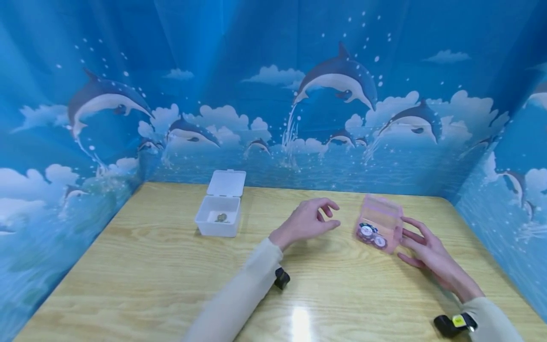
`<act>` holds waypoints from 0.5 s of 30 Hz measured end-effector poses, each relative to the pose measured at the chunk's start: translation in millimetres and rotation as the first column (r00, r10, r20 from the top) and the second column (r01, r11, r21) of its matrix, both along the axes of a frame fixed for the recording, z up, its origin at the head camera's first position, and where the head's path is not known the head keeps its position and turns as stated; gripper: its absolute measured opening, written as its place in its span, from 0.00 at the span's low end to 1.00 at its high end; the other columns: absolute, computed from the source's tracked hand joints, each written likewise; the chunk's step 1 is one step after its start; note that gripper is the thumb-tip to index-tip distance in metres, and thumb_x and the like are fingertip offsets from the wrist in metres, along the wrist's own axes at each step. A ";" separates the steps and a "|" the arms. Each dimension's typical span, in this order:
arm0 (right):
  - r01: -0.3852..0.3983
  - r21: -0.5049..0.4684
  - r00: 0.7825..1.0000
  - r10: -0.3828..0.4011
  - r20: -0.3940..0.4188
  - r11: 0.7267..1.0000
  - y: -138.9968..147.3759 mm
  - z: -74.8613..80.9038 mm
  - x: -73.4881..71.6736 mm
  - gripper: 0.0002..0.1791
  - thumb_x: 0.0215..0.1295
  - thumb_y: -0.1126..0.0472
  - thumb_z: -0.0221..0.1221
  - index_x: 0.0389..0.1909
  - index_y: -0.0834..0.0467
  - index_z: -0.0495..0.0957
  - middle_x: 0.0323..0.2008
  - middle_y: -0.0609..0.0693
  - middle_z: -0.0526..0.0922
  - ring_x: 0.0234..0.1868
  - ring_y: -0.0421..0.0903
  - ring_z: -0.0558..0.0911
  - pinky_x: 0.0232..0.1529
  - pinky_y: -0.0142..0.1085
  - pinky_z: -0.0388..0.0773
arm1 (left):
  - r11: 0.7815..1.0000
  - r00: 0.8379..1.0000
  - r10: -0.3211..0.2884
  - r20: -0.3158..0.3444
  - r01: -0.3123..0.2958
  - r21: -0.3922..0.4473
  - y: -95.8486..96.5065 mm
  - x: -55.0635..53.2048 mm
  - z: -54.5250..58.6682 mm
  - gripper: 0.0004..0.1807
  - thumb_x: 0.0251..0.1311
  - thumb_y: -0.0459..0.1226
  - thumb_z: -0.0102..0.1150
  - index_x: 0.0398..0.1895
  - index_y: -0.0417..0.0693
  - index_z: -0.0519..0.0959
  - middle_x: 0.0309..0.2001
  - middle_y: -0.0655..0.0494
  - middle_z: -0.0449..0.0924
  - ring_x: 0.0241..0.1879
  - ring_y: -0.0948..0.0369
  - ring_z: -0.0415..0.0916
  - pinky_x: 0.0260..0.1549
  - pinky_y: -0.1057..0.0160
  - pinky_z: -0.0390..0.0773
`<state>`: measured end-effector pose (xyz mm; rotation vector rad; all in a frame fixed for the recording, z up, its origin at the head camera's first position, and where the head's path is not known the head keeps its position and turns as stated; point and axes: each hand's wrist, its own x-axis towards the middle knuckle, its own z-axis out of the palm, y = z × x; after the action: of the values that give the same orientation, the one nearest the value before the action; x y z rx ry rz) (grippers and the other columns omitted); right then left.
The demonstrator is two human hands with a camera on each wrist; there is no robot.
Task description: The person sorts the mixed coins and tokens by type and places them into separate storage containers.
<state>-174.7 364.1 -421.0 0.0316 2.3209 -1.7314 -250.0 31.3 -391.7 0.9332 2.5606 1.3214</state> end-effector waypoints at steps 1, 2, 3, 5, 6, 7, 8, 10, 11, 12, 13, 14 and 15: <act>-0.001 0.011 1.000 0.001 0.004 1.000 -0.2 0.8 -0.6 0.43 0.80 0.52 0.51 0.83 0.51 0.36 0.79 0.76 0.41 0.49 0.21 0.78 0.50 0.32 0.86 | 1.000 1.000 0.002 -0.017 -0.002 -0.006 -3.9 0.4 1.3 0.18 0.66 0.46 0.66 0.58 0.55 0.80 0.42 0.60 0.81 0.31 0.68 0.79 0.34 0.71 0.80; -0.003 0.022 1.000 0.003 0.007 1.000 -0.6 1.6 -1.3 0.43 0.80 0.51 0.51 0.83 0.51 0.35 0.79 0.76 0.41 0.49 0.21 0.78 0.50 0.32 0.86 | 1.000 0.999 0.004 -0.032 -0.005 -0.011 -7.8 0.8 2.8 0.18 0.66 0.46 0.66 0.58 0.54 0.80 0.42 0.59 0.81 0.32 0.69 0.79 0.35 0.71 0.80; -0.004 0.028 1.000 0.004 0.009 1.000 -1.1 2.3 -1.8 0.43 0.80 0.51 0.51 0.83 0.52 0.35 0.78 0.76 0.41 0.49 0.21 0.78 0.50 0.32 0.86 | 1.000 0.999 0.004 -0.048 -0.005 -0.017 -11.5 1.4 4.3 0.19 0.66 0.46 0.67 0.58 0.54 0.80 0.43 0.58 0.82 0.32 0.69 0.79 0.35 0.72 0.80; 0.000 0.037 1.000 0.000 0.014 0.999 -2.3 3.3 -2.3 0.44 0.80 0.50 0.51 0.83 0.54 0.34 0.78 0.76 0.42 0.48 0.22 0.78 0.50 0.33 0.86 | 1.000 0.997 0.001 -0.075 -0.003 -0.028 -18.4 3.0 6.6 0.19 0.66 0.46 0.67 0.58 0.54 0.80 0.44 0.56 0.83 0.32 0.69 0.79 0.37 0.72 0.80; 0.003 0.036 1.000 -0.003 0.014 0.999 -2.7 3.7 -2.3 0.44 0.80 0.51 0.51 0.83 0.54 0.34 0.78 0.77 0.42 0.48 0.22 0.78 0.50 0.33 0.86 | 0.999 0.997 0.000 -0.083 -0.003 -0.035 -21.8 4.3 7.6 0.19 0.66 0.46 0.67 0.58 0.54 0.80 0.45 0.55 0.83 0.32 0.69 0.79 0.37 0.71 0.80; 0.006 0.035 1.000 -0.006 0.014 0.999 -3.2 3.9 -2.2 0.44 0.80 0.51 0.52 0.83 0.55 0.35 0.78 0.77 0.42 0.48 0.23 0.78 0.50 0.33 0.86 | 0.999 0.996 0.001 -0.091 -0.005 -0.042 -25.2 5.6 8.4 0.19 0.66 0.46 0.67 0.58 0.54 0.80 0.45 0.55 0.84 0.32 0.69 0.79 0.37 0.71 0.80; 0.008 0.036 1.000 -0.009 0.013 0.999 -3.6 3.9 -2.0 0.44 0.80 0.51 0.52 0.83 0.55 0.35 0.78 0.77 0.42 0.48 0.23 0.78 0.49 0.33 0.86 | 0.999 0.996 0.002 -0.094 -0.007 -0.047 -28.7 7.3 9.4 0.19 0.66 0.47 0.67 0.58 0.55 0.80 0.46 0.54 0.84 0.33 0.69 0.79 0.38 0.71 0.80; 0.011 0.034 1.000 -0.011 0.010 0.999 -4.6 3.5 -1.4 0.44 0.80 0.51 0.52 0.82 0.56 0.35 0.78 0.77 0.43 0.48 0.23 0.79 0.49 0.33 0.86 | 0.998 0.996 0.009 -0.094 -0.015 -0.064 -36.8 11.1 10.5 0.20 0.66 0.47 0.67 0.59 0.55 0.80 0.47 0.53 0.84 0.33 0.69 0.79 0.38 0.70 0.80; 0.012 0.033 1.000 -0.012 0.009 0.999 -4.9 3.2 -1.0 0.44 0.80 0.51 0.52 0.82 0.56 0.36 0.78 0.77 0.43 0.48 0.23 0.79 0.49 0.33 0.86 | 0.997 0.995 0.017 -0.093 -0.024 -0.075 -41.2 13.4 11.0 0.20 0.66 0.47 0.67 0.59 0.56 0.79 0.47 0.54 0.84 0.34 0.69 0.79 0.38 0.70 0.81; 0.013 0.032 1.000 -0.013 0.007 0.999 -5.0 3.0 -0.6 0.44 0.80 0.51 0.52 0.82 0.56 0.36 0.78 0.77 0.43 0.48 0.23 0.79 0.49 0.33 0.86 | 0.996 0.995 0.022 -0.093 -0.030 -0.086 -45.8 15.6 11.5 0.20 0.66 0.47 0.67 0.59 0.56 0.79 0.48 0.54 0.84 0.34 0.69 0.79 0.39 0.69 0.81; 0.014 0.033 1.000 -0.015 0.006 0.999 -5.0 2.7 -0.3 0.44 0.80 0.51 0.52 0.82 0.56 0.36 0.78 0.77 0.43 0.48 0.23 0.79 0.49 0.33 0.86 | 0.995 0.995 0.030 -0.092 -0.039 -0.097 -50.6 17.9 12.1 0.21 0.66 0.48 0.67 0.60 0.56 0.79 0.48 0.54 0.84 0.34 0.68 0.79 0.39 0.68 0.81; 0.017 0.034 1.000 -0.017 0.006 0.999 -5.0 2.5 0.2 0.44 0.80 0.51 0.52 0.82 0.56 0.36 0.78 0.77 0.43 0.48 0.23 0.79 0.49 0.33 0.86 | 0.993 0.995 0.039 -0.094 -0.049 -0.108 -55.6 20.0 12.7 0.21 0.66 0.48 0.67 0.60 0.57 0.79 0.49 0.54 0.84 0.35 0.68 0.79 0.39 0.68 0.81; 0.019 0.034 1.000 -0.020 0.003 0.999 -5.0 2.4 0.5 0.44 0.80 0.51 0.52 0.82 0.56 0.36 0.78 0.76 0.44 0.48 0.22 0.79 0.49 0.34 0.86 | 0.991 0.994 0.049 -0.098 -0.060 -0.119 -61.0 22.1 13.3 0.21 0.66 0.48 0.67 0.61 0.57 0.79 0.49 0.54 0.84 0.36 0.68 0.79 0.40 0.67 0.81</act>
<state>-174.2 359.1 -418.6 0.0637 2.3553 -1.6992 -227.8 -29.7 -378.5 0.9310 2.7215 1.1442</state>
